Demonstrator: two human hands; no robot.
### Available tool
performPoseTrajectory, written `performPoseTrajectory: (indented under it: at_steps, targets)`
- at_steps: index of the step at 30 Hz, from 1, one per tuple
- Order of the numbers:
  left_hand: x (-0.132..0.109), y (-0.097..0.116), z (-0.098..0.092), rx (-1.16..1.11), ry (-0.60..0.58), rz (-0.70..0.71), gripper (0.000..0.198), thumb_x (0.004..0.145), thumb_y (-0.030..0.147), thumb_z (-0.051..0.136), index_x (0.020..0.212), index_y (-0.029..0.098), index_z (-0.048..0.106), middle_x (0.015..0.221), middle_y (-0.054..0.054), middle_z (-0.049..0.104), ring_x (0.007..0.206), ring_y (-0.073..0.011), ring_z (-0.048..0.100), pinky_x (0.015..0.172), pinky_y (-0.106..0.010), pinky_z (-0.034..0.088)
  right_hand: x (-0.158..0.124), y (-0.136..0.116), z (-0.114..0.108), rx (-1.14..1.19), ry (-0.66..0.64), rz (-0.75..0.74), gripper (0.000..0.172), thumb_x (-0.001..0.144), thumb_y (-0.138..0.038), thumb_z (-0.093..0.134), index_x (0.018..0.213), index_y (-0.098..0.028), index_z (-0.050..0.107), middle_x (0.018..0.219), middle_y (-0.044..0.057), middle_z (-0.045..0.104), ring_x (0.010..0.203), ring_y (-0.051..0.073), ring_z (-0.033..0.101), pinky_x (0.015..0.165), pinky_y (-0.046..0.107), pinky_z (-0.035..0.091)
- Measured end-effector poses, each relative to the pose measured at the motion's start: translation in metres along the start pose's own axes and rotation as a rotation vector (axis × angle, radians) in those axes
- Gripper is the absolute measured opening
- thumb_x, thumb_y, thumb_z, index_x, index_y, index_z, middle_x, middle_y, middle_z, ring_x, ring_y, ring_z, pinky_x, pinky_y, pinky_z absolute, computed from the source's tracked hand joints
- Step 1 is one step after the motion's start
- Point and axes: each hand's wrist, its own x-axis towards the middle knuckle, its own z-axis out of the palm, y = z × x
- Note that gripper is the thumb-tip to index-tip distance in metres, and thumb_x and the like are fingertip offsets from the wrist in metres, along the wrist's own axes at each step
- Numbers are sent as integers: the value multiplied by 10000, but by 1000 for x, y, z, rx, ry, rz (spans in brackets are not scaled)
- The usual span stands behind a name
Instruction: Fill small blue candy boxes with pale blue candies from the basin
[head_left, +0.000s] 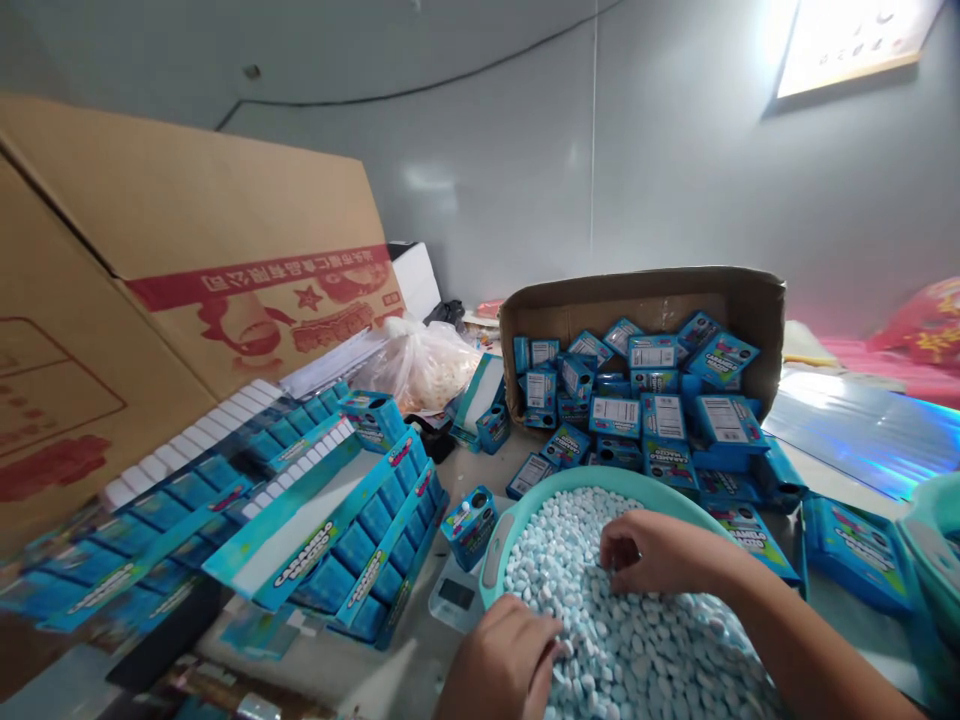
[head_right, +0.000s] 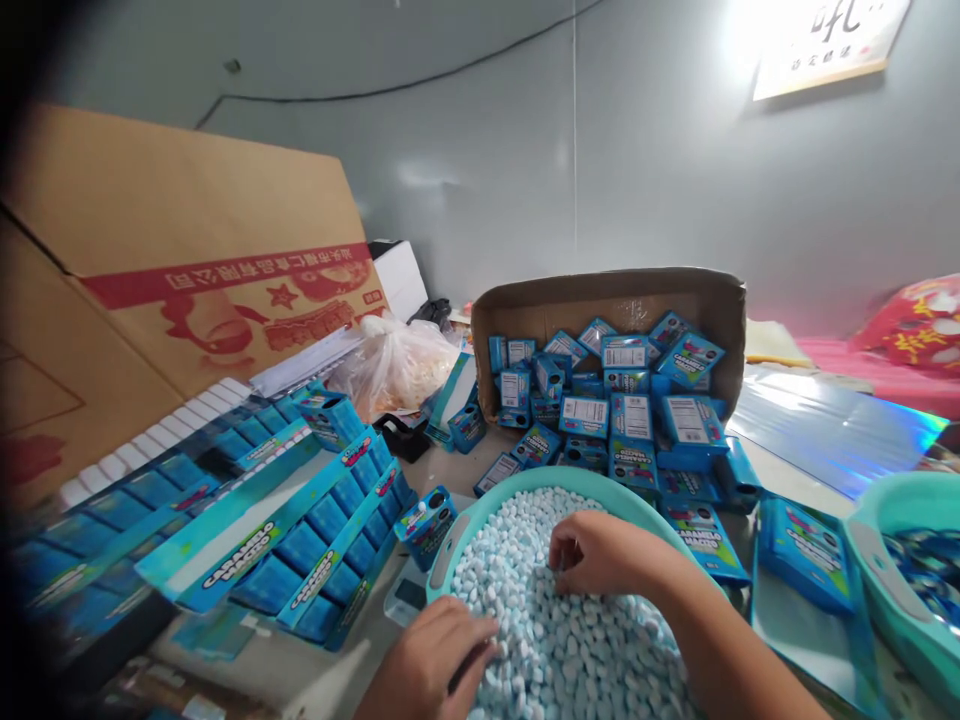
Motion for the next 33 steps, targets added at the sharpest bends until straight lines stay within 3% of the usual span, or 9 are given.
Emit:
performPoseTrajectory:
  at_steps: [2,6,9,12,15,19,23,26,33]
  targets:
    - [2,-2,2,46,5,42,234,933,100,424,1025,187,620,748,-41,632,679,-212,590,621,-298,488,0,-2,0,-5,2,8,228,707,-195,780,934,-196,762,813,-12,698,717,143,603,582,233,383]
    - [5,-1,1,25,130,76,245,904,82,427,1035,195,601,774,-29,653,700,-199,605,680,-300,516,-1,-4,-1,-16,25,1,234,698,-214,789,932,-212,768,816,-18,704,714,143,605,570,237,371]
    - [7,0,-4,-24,67,73,263,890,39,475,1063,195,598,869,-24,683,789,-186,636,774,-303,547,-2,-5,-1,-18,32,10,249,697,-225,793,944,-219,768,819,-20,705,711,141,603,565,240,367]
    - [9,-4,-17,-52,111,39,251,911,28,526,1083,195,601,912,-25,683,841,-167,642,810,-281,553,-3,-5,0,-13,26,59,258,686,-222,800,942,-226,769,824,-23,707,708,140,600,556,242,359]
    - [16,-17,-37,28,191,-17,197,948,88,581,1088,220,624,962,-20,689,910,-172,650,865,-289,548,-4,-5,1,24,38,81,259,682,-216,795,939,-221,766,820,-20,708,705,142,605,544,240,353]
    - [32,-54,-61,142,245,-38,97,1007,218,581,1083,224,641,998,-10,683,937,-167,649,889,-274,527,-4,-5,1,93,28,102,269,678,-199,795,943,-206,754,800,-21,705,688,139,606,532,230,354]
    - [49,-101,-61,268,211,34,145,1031,214,510,1072,185,646,964,-25,697,889,-187,660,848,-314,528,-4,-5,2,103,25,130,288,671,-190,794,954,-206,743,810,-26,708,705,140,618,548,224,370]
    - [55,-122,-57,263,149,12,204,1019,219,475,984,188,674,939,-24,712,861,-200,675,807,-336,547,-5,-4,3,75,48,129,277,678,-216,794,950,-224,740,818,-36,707,725,142,622,558,228,372]
    - [53,-120,-58,57,27,-12,200,1000,224,515,938,221,705,919,4,716,860,-165,675,785,-288,566,-3,0,2,110,30,113,322,682,-200,811,994,-219,734,828,-33,713,735,141,630,572,228,385]
